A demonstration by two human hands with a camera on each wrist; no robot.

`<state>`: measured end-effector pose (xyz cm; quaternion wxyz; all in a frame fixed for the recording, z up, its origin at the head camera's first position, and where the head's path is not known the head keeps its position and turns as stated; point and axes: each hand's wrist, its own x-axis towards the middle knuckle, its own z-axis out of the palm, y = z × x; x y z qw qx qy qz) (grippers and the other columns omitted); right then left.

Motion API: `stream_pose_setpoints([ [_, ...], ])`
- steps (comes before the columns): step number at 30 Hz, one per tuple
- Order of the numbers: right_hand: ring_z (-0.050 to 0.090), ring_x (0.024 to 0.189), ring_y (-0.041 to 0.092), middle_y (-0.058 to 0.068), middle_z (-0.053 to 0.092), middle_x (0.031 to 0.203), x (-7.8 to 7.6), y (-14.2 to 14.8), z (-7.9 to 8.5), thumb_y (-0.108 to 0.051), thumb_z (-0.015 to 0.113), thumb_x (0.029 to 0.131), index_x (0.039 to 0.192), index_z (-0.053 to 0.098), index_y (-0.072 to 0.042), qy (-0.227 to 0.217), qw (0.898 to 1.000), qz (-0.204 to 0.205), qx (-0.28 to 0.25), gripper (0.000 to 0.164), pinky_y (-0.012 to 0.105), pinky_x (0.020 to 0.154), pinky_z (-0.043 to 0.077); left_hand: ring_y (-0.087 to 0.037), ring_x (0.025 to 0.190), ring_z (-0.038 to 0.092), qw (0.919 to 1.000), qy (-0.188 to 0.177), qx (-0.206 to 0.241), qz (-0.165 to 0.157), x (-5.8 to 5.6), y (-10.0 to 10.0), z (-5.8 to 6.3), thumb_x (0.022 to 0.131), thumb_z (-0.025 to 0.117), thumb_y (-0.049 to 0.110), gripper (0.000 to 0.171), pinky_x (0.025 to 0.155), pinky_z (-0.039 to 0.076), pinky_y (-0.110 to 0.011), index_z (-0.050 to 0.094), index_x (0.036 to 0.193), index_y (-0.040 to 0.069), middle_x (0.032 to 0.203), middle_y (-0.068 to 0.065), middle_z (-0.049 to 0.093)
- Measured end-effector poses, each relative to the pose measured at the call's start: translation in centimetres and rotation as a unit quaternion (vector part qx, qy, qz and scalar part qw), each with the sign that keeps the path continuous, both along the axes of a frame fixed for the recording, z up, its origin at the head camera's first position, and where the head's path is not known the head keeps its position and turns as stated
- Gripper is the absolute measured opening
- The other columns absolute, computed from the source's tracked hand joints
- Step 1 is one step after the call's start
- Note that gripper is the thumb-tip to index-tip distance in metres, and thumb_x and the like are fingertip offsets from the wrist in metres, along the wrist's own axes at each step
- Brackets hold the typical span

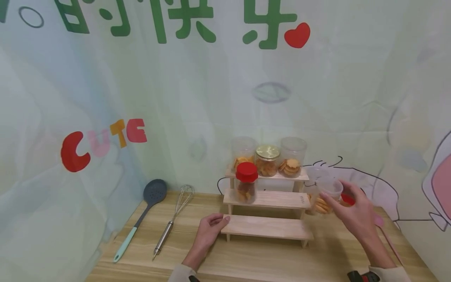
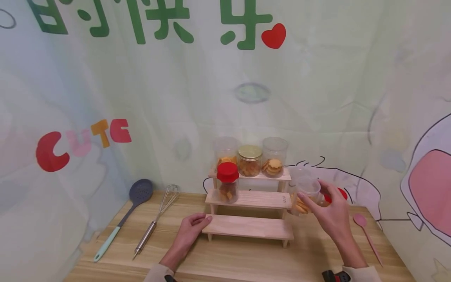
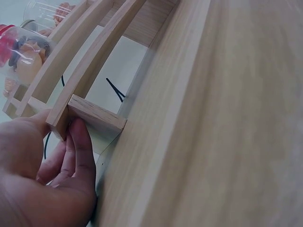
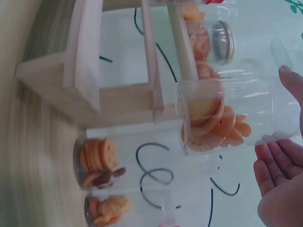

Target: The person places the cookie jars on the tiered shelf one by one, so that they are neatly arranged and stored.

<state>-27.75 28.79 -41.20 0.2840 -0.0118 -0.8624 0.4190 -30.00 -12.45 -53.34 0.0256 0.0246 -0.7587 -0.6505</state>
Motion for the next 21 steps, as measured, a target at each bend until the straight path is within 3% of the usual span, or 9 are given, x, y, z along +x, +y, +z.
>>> stream_pose_setpoints([
  [3, 0.052, 0.104, 0.002, 0.008, 0.065, 0.127, 0.1, -0.5, 0.5, -0.045, 0.083, 0.081, 0.142, 0.054, -0.016, -0.003, 1.0, 0.01, -0.007, 0.073, 0.003, 0.081, 0.038, -0.021, 0.108, 0.067, 1.0, 0.0, 0.002, -0.008, 0.8, 0.1, 1.4, 0.093, 0.072, 0.035, 0.047, 0.087, 0.054, -0.028, 0.066, 0.121, -0.001, 0.117, -0.017, 0.072],
  [6, 0.053, 0.108, 0.002, 0.003, 0.065, 0.126, -0.2, -1.3, 0.8, -0.044, 0.082, 0.083, 0.141, 0.055, -0.019, -0.001, 0.999, 0.034, -0.017, 0.069, 0.009, 0.085, 0.04, -0.022, 0.108, 0.067, 0.9999, -0.002, 0.003, -0.009, 0.9, 0.1, 1.8, 0.094, 0.072, 0.032, 0.045, 0.085, 0.053, -0.027, 0.066, 0.121, -0.003, 0.117, -0.018, 0.072],
  [9, 0.054, 0.113, 0.005, 0.001, 0.063, 0.127, -0.7, -2.4, 0.8, -0.043, 0.081, 0.084, 0.141, 0.054, -0.021, -0.002, 0.997, 0.073, -0.039, 0.067, 0.032, 0.103, 0.045, -0.02, 0.107, 0.067, 1.0, 0.0, -0.001, -0.004, 0.4, -0.1, 0.8, 0.093, 0.073, 0.037, 0.048, 0.084, 0.052, -0.024, 0.067, 0.121, -0.001, 0.117, -0.016, 0.072],
  [13, 0.053, 0.124, 0.022, 0.008, 0.061, 0.135, -1.4, -4.1, 0.7, -0.044, 0.08, 0.085, 0.144, 0.051, -0.017, -0.013, 0.992, 0.108, -0.06, 0.071, 0.067, 0.107, 0.036, -0.018, 0.105, 0.067, 1.0, 0.0, -0.009, 0.004, -0.1, -0.2, -0.1, 0.09, 0.074, 0.044, 0.053, 0.086, 0.053, -0.026, 0.067, 0.121, 0.002, 0.116, -0.013, 0.072],
  [17, 0.054, 0.126, 0.03, 0.01, 0.062, 0.134, -2.6, -5.9, 0.3, -0.048, 0.08, 0.083, 0.142, 0.052, -0.015, -0.01, 0.992, 0.116, -0.051, 0.073, 0.067, 0.105, 0.039, -0.017, 0.105, 0.067, 0.9999, -0.003, -0.013, 0.004, -0.1, -0.1, -0.2, 0.089, 0.074, 0.046, 0.054, 0.087, 0.054, -0.028, 0.067, 0.121, 0.003, 0.116, -0.012, 0.073],
  [21, 0.056, 0.124, 0.029, 0.008, 0.062, 0.133, -3.8, -7.8, 0.0, -0.057, 0.079, 0.08, 0.14, 0.054, -0.018, -0.011, 0.992, 0.119, -0.029, 0.076, 0.063, 0.103, 0.044, -0.017, 0.105, 0.068, 0.9999, -0.005, -0.013, 0.004, -0.1, 0.0, -0.2, 0.09, 0.074, 0.044, 0.052, 0.087, 0.054, -0.027, 0.067, 0.121, 0.003, 0.116, -0.013, 0.073],
])
